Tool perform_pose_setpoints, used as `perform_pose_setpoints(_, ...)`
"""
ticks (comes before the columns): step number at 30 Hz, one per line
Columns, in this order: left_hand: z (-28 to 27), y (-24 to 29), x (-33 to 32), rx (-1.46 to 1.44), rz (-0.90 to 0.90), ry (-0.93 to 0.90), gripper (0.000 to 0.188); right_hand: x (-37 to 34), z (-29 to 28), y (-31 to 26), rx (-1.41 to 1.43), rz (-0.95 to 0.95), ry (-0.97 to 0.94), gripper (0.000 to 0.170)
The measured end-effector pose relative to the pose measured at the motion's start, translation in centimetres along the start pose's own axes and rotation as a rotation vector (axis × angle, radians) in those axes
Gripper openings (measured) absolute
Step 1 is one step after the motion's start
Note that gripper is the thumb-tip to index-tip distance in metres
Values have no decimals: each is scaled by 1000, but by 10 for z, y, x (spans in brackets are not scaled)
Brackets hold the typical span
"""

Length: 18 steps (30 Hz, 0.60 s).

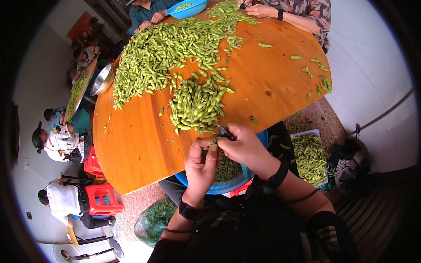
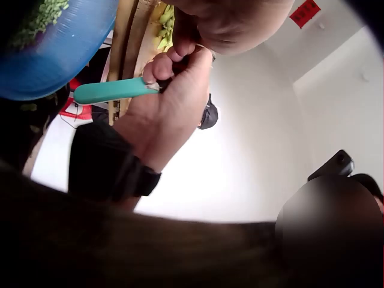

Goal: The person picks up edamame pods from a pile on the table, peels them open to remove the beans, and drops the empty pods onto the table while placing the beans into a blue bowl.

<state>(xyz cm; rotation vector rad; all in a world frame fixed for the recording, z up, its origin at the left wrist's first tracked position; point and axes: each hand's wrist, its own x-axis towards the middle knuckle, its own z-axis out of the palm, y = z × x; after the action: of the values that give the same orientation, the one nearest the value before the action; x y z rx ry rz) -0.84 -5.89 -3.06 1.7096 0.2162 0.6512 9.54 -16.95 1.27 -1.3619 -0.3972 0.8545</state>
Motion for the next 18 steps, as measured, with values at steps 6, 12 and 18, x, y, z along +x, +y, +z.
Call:
perform_pose_setpoints(6,-7,18,0,-609,-413,-37,14,-8,-6,6,-141,-29,-76,13)
perform_pose_setpoints(12,-22,18,-4,-958,-653,-44,14,-16,-2,9,-429,-282,-103,18)
perform_pose_setpoints(18,-32,25,-16,-756,-779,-35,13,-24,7,20,-724,-678,-160,12)
